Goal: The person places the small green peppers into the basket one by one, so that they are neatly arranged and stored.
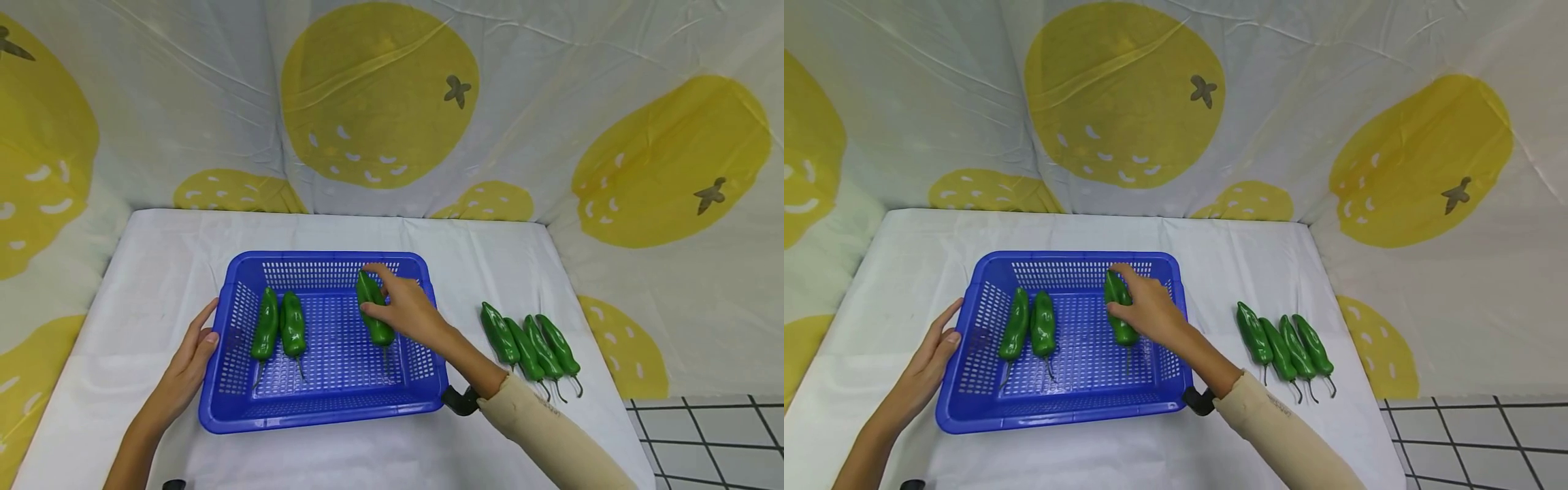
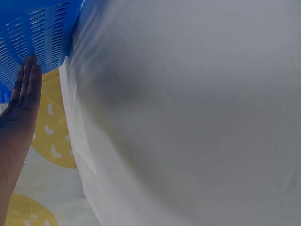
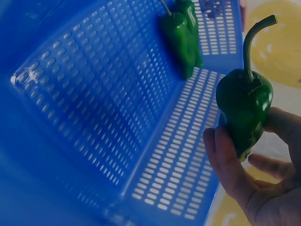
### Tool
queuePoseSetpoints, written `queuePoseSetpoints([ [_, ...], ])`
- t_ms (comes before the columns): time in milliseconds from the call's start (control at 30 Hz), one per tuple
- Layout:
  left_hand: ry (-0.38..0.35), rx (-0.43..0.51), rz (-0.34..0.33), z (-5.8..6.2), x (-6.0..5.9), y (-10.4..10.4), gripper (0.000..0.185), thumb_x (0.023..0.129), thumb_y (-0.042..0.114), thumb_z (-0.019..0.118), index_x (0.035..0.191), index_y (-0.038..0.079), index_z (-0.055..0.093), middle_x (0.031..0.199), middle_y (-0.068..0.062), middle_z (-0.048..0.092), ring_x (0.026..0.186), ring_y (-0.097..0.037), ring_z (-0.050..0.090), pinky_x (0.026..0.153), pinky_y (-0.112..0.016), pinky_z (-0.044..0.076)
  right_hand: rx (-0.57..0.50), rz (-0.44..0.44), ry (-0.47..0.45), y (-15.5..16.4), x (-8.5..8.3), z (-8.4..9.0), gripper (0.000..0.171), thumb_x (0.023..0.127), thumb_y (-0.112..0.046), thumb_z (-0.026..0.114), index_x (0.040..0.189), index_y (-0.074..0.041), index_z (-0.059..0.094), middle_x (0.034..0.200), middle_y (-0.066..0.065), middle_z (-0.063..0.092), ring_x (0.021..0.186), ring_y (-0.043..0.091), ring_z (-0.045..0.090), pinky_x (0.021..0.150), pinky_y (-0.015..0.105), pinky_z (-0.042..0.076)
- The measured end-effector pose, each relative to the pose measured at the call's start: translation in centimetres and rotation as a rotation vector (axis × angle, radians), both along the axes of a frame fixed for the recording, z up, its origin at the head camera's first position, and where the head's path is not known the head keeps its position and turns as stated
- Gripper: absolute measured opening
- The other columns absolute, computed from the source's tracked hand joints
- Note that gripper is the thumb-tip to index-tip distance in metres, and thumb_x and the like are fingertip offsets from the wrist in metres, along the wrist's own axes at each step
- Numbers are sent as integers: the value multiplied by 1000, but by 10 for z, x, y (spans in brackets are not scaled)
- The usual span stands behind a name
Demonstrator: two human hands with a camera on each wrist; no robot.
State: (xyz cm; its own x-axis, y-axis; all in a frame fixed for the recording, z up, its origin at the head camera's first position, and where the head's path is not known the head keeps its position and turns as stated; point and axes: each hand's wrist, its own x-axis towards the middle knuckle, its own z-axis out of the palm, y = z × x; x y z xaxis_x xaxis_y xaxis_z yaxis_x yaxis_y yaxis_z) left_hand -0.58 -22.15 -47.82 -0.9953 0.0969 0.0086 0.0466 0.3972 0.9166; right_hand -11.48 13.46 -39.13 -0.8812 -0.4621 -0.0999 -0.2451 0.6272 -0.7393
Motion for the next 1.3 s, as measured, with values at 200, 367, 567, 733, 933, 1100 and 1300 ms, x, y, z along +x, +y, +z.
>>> queuePoseSetpoints([
  [200, 0, 14, -8, 0, 0, 0, 57, 109, 17, 31, 162, 24, 8, 128, -24, 50, 101, 6, 56, 75, -29, 58, 22, 33, 2, -13, -5, -4, 63, 92, -21, 73, 147, -15, 44, 94, 10, 63, 70, 17, 64, 48, 23, 55],
  [367, -3, 9, -7, 1, 0, -1, 57, 110, 18, 30, 162, 24, 7, 128, -24, 50, 100, 5, 56, 74, -27, 57, 41, 53, 0, -24, -9, -7, 60, 92, -23, 73, 145, -16, 46, 92, 8, 63, 68, 17, 63, 47, 23, 54],
  [567, -8, 8, -6, 0, 0, -1, 57, 110, 18, 30, 162, 25, 7, 129, -24, 49, 100, 5, 56, 75, -26, 57, 54, 88, -7, -36, -14, -12, 57, 92, -21, 72, 143, -16, 46, 92, 7, 64, 68, 16, 63, 48, 22, 54],
  [733, -11, 8, -10, 0, -1, -1, 57, 110, 18, 30, 162, 25, 6, 128, -24, 49, 100, 4, 56, 74, -36, 60, 51, 97, -4, -43, -17, -19, 56, 92, -19, 72, 141, -14, 47, 91, 8, 64, 67, 16, 63, 49, 21, 54],
  [933, -1, 11, -7, 0, -1, -1, 58, 109, 17, 30, 162, 24, 7, 126, -23, 51, 99, 4, 58, 73, -37, 61, 22, 67, -39, -50, -17, -28, 54, 91, -16, 72, 139, -12, 48, 93, 11, 64, 66, 16, 65, 48, 22, 55],
  [1100, -5, 7, -5, 0, -1, 0, 57, 109, 18, 30, 162, 24, 7, 127, -24, 50, 99, 5, 57, 73, -42, 61, 21, 47, -47, -57, -18, -34, 50, 91, -17, 73, 135, -13, 49, 94, 10, 64, 67, 15, 64, 48, 21, 54],
  [1300, -15, -5, -3, 0, -1, 1, 57, 110, 20, 30, 162, 26, 7, 130, -25, 49, 101, 6, 55, 74, -49, 60, 4, 60, -66, -67, -21, -42, 43, 91, -14, 72, 127, -11, 49, 95, 10, 64, 66, 14, 65, 49, 21, 55],
])
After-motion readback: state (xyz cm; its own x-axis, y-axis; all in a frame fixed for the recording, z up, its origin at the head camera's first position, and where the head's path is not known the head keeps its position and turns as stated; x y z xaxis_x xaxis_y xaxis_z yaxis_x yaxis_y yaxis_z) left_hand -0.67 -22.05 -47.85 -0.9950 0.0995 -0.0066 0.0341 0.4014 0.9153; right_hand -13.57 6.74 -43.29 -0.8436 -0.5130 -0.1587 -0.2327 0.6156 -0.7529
